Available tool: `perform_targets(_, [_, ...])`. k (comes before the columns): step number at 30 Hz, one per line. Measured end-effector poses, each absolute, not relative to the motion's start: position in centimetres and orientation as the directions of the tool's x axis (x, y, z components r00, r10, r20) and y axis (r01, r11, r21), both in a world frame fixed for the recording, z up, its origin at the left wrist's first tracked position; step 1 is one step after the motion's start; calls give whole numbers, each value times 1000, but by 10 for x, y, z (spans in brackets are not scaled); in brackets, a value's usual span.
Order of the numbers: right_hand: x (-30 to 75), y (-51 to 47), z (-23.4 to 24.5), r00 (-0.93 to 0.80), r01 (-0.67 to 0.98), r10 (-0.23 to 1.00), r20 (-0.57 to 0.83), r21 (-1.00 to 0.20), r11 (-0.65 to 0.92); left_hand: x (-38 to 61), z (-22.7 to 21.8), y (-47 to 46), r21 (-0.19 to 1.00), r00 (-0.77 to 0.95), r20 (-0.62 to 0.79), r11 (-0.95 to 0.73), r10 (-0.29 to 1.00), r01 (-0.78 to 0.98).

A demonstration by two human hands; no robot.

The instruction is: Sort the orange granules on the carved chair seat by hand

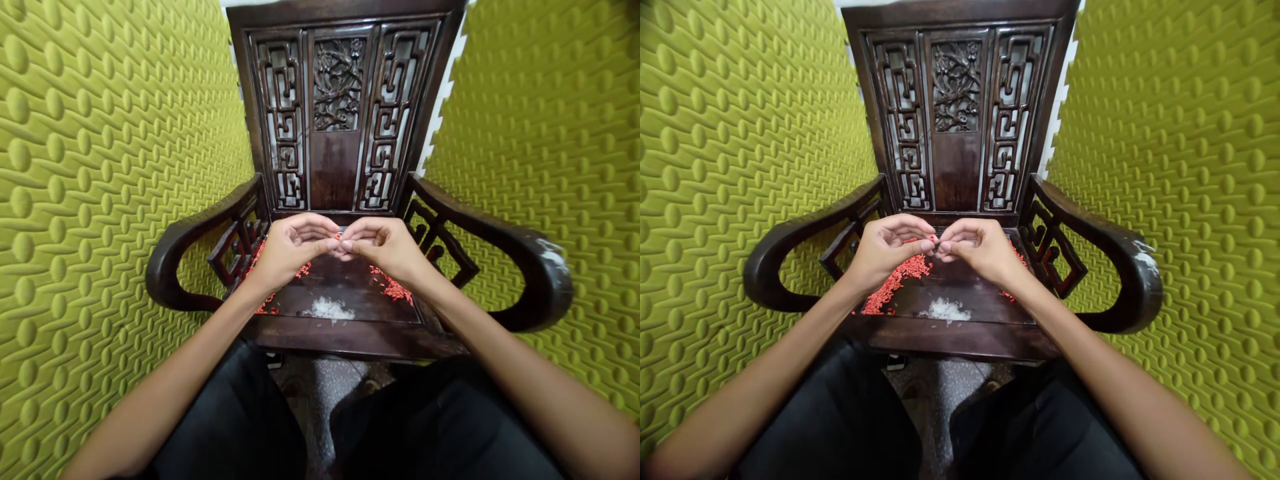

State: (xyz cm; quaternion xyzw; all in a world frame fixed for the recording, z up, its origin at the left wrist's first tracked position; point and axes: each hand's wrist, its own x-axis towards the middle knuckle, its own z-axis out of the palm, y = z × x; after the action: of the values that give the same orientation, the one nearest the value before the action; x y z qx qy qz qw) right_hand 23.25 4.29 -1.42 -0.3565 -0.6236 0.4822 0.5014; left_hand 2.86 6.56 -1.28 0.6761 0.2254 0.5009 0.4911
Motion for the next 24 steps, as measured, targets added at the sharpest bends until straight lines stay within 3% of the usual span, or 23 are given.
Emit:
perform_targets(5, [223, 29, 1, -179, 27, 883, 434, -895, 445, 29, -13, 63, 890, 393, 450, -368, 802, -267])
perform_targets(13, [227, 21, 9, -62, 38, 867, 495, -867, 498, 32, -10, 59, 906, 414, 244, -53, 877, -420])
perform_targets(24, [215, 4, 17, -72, 62, 836, 544, -834, 548, 37, -14, 55, 894, 413, 325, -133, 851, -429])
